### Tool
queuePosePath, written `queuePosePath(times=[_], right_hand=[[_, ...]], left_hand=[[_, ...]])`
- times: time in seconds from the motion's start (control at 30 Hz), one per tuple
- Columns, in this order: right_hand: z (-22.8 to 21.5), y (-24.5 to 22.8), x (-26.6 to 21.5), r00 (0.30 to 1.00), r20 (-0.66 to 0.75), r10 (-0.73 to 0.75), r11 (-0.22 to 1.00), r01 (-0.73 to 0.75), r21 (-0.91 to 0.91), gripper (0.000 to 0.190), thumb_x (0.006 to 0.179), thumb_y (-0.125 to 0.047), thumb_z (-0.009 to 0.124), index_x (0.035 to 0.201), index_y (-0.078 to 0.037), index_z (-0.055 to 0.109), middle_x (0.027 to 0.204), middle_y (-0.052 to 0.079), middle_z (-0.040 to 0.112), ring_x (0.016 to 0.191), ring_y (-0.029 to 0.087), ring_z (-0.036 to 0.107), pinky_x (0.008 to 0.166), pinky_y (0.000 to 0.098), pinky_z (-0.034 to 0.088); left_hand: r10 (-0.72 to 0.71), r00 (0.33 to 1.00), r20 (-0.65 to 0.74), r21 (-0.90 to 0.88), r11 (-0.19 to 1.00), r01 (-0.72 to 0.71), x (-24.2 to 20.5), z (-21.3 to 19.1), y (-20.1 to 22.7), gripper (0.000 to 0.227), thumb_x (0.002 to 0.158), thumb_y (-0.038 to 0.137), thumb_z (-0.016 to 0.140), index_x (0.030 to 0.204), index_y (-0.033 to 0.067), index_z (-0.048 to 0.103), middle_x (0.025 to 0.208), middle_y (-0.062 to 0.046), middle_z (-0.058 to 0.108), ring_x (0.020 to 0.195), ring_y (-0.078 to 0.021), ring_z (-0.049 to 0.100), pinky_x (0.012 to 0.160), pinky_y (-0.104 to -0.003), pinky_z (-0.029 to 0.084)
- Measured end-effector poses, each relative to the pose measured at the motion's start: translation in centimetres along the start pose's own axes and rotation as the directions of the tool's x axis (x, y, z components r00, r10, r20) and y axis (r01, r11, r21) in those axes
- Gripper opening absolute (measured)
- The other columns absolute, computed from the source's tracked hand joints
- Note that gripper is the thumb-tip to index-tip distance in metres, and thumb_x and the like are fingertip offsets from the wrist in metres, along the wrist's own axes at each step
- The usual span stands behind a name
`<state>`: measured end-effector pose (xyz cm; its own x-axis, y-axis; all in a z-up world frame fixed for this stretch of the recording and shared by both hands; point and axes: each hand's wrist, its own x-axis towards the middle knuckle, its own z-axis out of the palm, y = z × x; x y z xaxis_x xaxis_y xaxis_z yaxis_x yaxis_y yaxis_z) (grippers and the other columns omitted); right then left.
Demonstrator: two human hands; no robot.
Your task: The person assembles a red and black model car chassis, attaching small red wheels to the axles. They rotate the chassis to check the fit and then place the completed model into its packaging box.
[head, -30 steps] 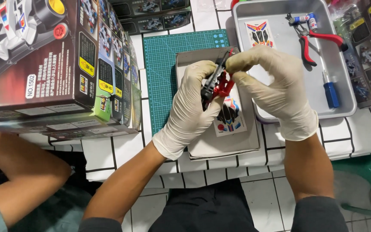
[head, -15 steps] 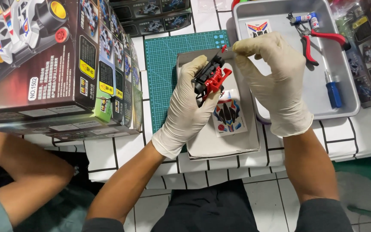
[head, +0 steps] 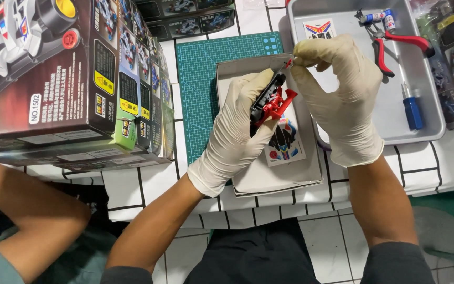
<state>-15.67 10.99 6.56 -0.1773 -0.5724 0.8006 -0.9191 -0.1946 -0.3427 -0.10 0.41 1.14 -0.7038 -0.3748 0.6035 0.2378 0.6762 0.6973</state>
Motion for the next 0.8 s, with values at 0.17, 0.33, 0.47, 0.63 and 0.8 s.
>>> queuePosePath(times=[0.17, 0.33, 0.47, 0.63, 0.8], right_hand=[[-0.1, 0.1, -0.1, 1.0, 0.027, -0.009, 1.0, 0.009, 0.013, 0.028, 0.102, 0.028, 0.073, 0.117, 0.006, 0.063, 0.103, 0.018, 0.066, 0.085, 0.027, 0.058, 0.076, 0.0366, 0.051], [-0.4, 0.4, -0.3, 0.998, 0.041, 0.042, 0.998, -0.044, 0.036, 0.031, 0.096, 0.029, 0.065, 0.116, 0.006, 0.063, 0.102, 0.015, 0.066, 0.086, 0.026, 0.06, 0.078, 0.0358, 0.052], [-0.4, 0.5, -0.3, 0.996, 0.04, 0.081, 0.996, -0.083, 0.042, 0.032, 0.094, 0.028, 0.064, 0.117, 0.006, 0.063, 0.101, 0.017, 0.066, 0.088, 0.026, 0.061, 0.08, 0.0353, 0.053], [-0.4, 0.6, -0.1, 0.996, 0.057, 0.072, 0.996, -0.075, 0.058, 0.031, 0.098, 0.027, 0.068, 0.12, 0.006, 0.063, 0.102, 0.016, 0.065, 0.091, 0.025, 0.062, 0.081, 0.0354, 0.053], [-0.8, 0.3, 0.4, 0.985, 0.096, 0.14, 0.987, -0.146, 0.061, 0.036, 0.099, 0.015, 0.063, 0.132, 0.004, 0.053, 0.127, 0.02, 0.061, 0.106, 0.029, 0.062, 0.09, 0.0381, 0.05]], left_hand=[[0.02, 0.999, 0.029, 0.01, 1.0, -0.02, -0.1, 0.0, -0.2, 0.061, 0.105, 0.006, 0.068, 0.156, 0.0068, 0.035, 0.145, -0.019, 0.052, 0.137, -0.0352, 0.057, 0.124, -0.046, 0.05], [0.054, 0.997, 0.061, 0.031, 0.998, -0.056, 0.1, -0.3, 0.1, 0.067, 0.103, 0.004, 0.075, 0.157, 0.0091, 0.034, 0.145, -0.019, 0.054, 0.138, -0.0351, 0.058, 0.126, -0.045, 0.05], [0.048, 0.997, 0.068, 0.04, 0.998, -0.051, 0.1, -0.2, -0.1, 0.067, 0.103, 0.008, 0.075, 0.154, 0.0012, 0.033, 0.149, -0.022, 0.051, 0.141, -0.037, 0.055, 0.127, -0.046, 0.045], [-0.042, 0.999, 0.014, 0.05, 0.998, 0.041, 0.2, 0.0, -0.6, 0.066, 0.099, 0.011, 0.076, 0.15, -0.0002, 0.036, 0.142, -0.019, 0.056, 0.137, -0.0346, 0.059, 0.124, -0.042, 0.047], [-0.169, 0.982, -0.084, 0.013, 0.985, 0.171, 0.9, -0.9, -0.3, 0.061, 0.096, 0.013, 0.076, 0.145, 0.0059, 0.039, 0.137, -0.016, 0.063, 0.125, -0.0346, 0.069, 0.109, -0.042, 0.059]])
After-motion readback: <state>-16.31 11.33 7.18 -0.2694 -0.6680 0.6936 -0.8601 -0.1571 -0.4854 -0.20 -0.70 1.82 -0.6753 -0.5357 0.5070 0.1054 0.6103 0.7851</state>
